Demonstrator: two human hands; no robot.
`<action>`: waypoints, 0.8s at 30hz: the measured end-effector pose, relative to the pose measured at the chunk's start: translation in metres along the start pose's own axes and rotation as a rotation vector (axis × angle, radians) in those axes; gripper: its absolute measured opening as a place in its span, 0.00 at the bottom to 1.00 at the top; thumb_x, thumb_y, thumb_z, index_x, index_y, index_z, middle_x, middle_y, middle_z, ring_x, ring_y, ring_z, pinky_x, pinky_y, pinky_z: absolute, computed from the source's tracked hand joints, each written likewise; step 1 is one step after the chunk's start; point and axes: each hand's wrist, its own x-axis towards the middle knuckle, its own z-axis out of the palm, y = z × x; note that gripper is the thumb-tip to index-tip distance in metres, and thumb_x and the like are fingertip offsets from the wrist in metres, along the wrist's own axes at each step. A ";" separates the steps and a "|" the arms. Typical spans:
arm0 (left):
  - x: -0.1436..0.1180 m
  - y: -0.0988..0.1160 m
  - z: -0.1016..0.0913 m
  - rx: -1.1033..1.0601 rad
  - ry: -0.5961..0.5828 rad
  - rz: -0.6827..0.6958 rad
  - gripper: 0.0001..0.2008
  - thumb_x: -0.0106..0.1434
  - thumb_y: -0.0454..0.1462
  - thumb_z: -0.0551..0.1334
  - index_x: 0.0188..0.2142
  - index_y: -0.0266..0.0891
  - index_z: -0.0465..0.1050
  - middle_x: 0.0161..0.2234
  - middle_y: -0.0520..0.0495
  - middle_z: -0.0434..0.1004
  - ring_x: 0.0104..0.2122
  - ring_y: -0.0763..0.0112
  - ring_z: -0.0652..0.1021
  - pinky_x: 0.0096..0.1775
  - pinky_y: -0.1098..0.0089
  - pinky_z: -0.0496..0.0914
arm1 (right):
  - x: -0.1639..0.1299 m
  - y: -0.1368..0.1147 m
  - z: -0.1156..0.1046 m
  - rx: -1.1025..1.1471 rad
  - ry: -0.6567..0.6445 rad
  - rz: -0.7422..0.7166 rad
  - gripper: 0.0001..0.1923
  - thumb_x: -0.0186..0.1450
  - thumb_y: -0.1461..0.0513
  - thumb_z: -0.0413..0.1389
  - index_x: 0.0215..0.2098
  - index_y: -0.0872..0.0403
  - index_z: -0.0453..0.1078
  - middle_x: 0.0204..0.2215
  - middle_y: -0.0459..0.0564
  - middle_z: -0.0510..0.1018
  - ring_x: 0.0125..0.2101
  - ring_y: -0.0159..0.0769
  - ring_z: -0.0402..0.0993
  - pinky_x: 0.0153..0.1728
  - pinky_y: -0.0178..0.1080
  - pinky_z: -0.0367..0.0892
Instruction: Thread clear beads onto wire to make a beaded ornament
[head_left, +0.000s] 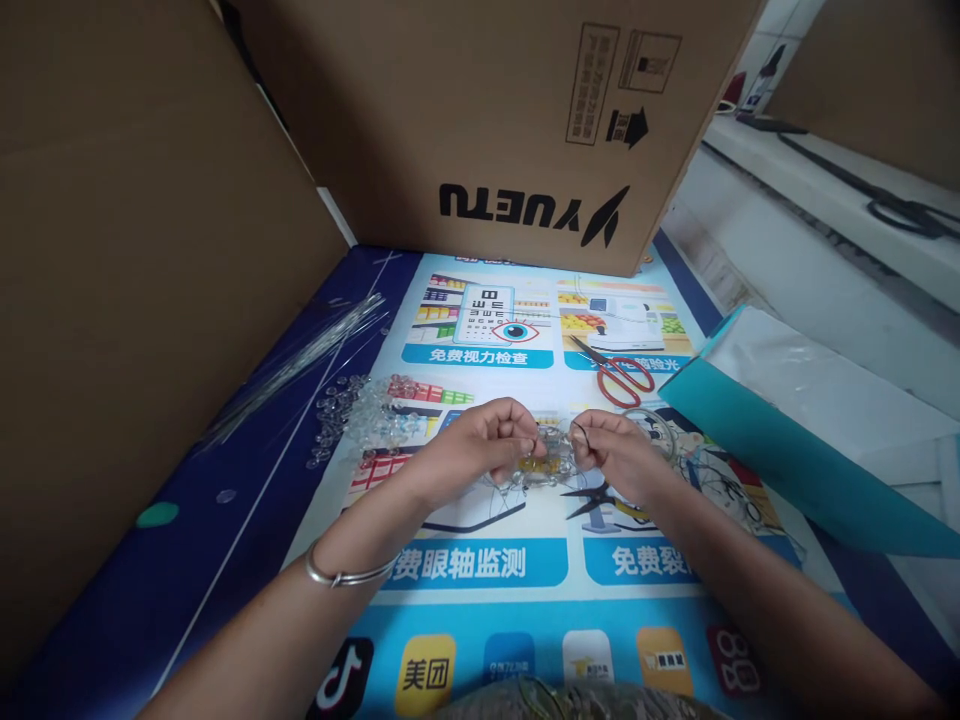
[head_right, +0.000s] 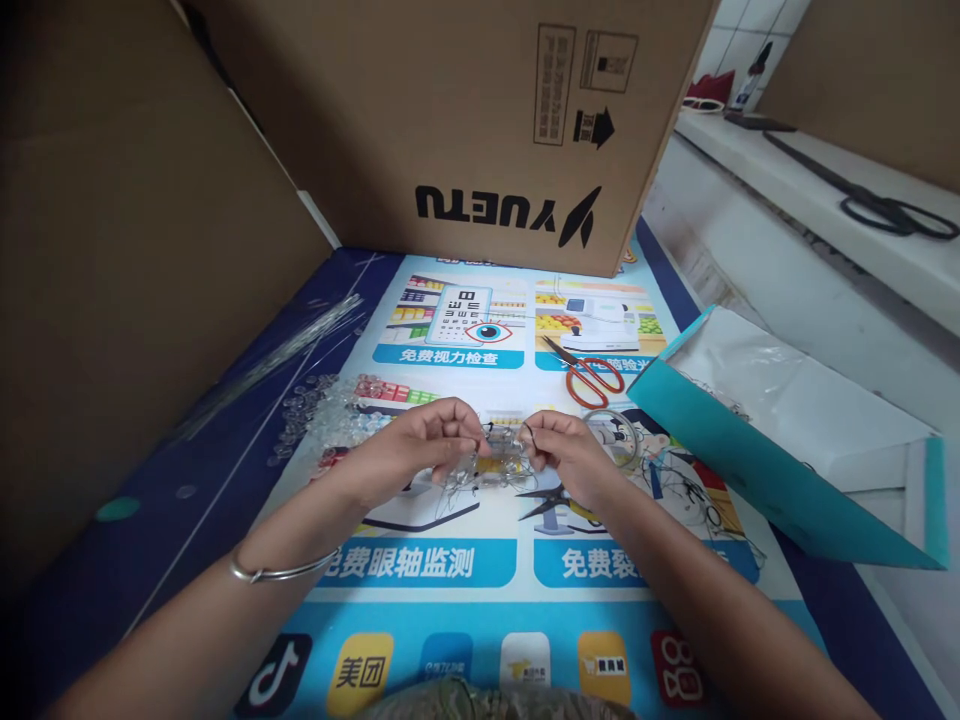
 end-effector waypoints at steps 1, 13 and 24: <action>0.000 0.000 0.000 -0.013 0.013 0.000 0.07 0.56 0.37 0.58 0.35 0.37 0.64 0.34 0.47 0.74 0.16 0.85 0.63 0.21 0.77 0.58 | 0.000 0.000 0.001 0.019 0.005 0.003 0.07 0.55 0.60 0.56 0.28 0.57 0.67 0.19 0.43 0.66 0.18 0.25 0.59 0.21 0.31 0.55; 0.004 -0.006 -0.002 -0.077 0.030 0.039 0.05 0.57 0.33 0.57 0.34 0.38 0.65 0.35 0.47 0.75 0.17 0.85 0.63 0.22 0.77 0.59 | -0.003 -0.002 0.004 0.079 -0.010 0.004 0.06 0.58 0.61 0.55 0.27 0.57 0.67 0.18 0.43 0.66 0.18 0.26 0.59 0.23 0.32 0.55; 0.004 -0.003 -0.010 0.023 0.048 0.061 0.05 0.57 0.32 0.56 0.35 0.37 0.65 0.39 0.47 0.74 0.20 0.83 0.68 0.26 0.75 0.63 | -0.004 0.000 0.002 0.106 -0.032 -0.005 0.05 0.59 0.63 0.54 0.28 0.57 0.67 0.19 0.44 0.66 0.19 0.26 0.60 0.24 0.32 0.55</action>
